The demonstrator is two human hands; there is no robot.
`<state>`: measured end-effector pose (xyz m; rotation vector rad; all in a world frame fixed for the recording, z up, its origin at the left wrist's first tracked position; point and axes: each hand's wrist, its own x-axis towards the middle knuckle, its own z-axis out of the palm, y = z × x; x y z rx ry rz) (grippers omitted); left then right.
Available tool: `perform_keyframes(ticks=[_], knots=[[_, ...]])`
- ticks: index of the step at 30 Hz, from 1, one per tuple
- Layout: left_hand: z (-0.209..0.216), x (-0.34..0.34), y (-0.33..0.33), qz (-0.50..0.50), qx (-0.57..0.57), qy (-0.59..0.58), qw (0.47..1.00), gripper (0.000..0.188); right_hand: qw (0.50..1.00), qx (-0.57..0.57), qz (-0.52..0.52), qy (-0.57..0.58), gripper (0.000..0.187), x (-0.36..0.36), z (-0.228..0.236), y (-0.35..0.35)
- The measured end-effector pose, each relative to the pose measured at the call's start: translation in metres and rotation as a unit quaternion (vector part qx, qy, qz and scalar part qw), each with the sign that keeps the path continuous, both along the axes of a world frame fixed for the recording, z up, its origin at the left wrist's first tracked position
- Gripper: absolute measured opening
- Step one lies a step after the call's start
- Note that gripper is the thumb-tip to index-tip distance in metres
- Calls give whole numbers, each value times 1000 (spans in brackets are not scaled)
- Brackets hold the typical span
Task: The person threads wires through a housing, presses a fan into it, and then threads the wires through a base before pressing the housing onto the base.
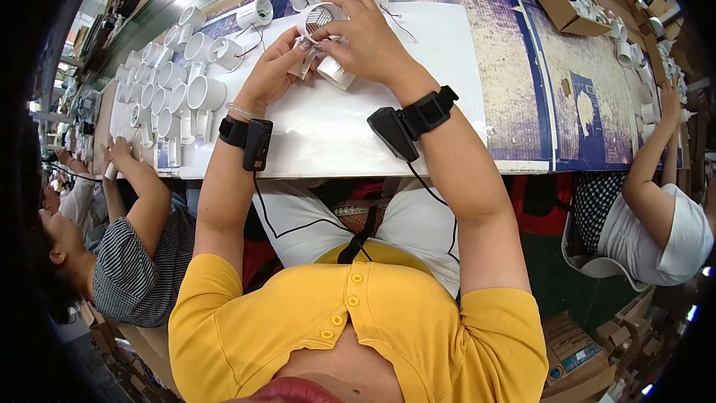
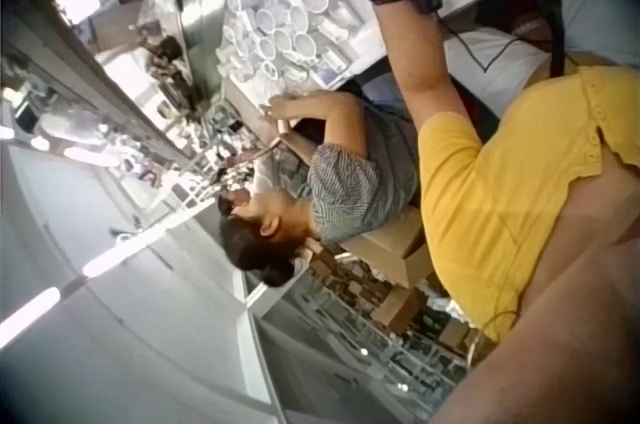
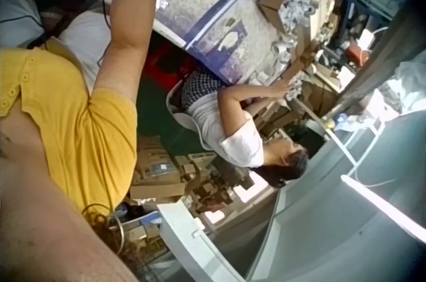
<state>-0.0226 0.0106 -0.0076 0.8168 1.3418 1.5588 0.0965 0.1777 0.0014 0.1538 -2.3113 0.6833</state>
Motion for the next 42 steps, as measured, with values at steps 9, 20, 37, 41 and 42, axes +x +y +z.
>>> perform_keyframes(ticks=[9, 20, 37, 41, 42], knots=[[4, 0, -3, -18, 18, -39, 999, 32, 997, -61, 35, -16, 14, -4, -2, 6], [5, -1, -4, -21, 21, -50, 998, 34, 998, -43, 38, -14, 13, -4, -4, 6], [8, 4, -4, -19, 20, -58, 998, 42, 987, -113, 90, -65, 18, -3, -8, 11], [4, 1, -4, -17, 21, -54, 998, 43, 978, -165, 99, -80, 18, -4, -6, 7], [3, 0, -4, -16, 21, -54, 998, 43, 979, -165, 88, -81, 18, -3, -5, 5]])
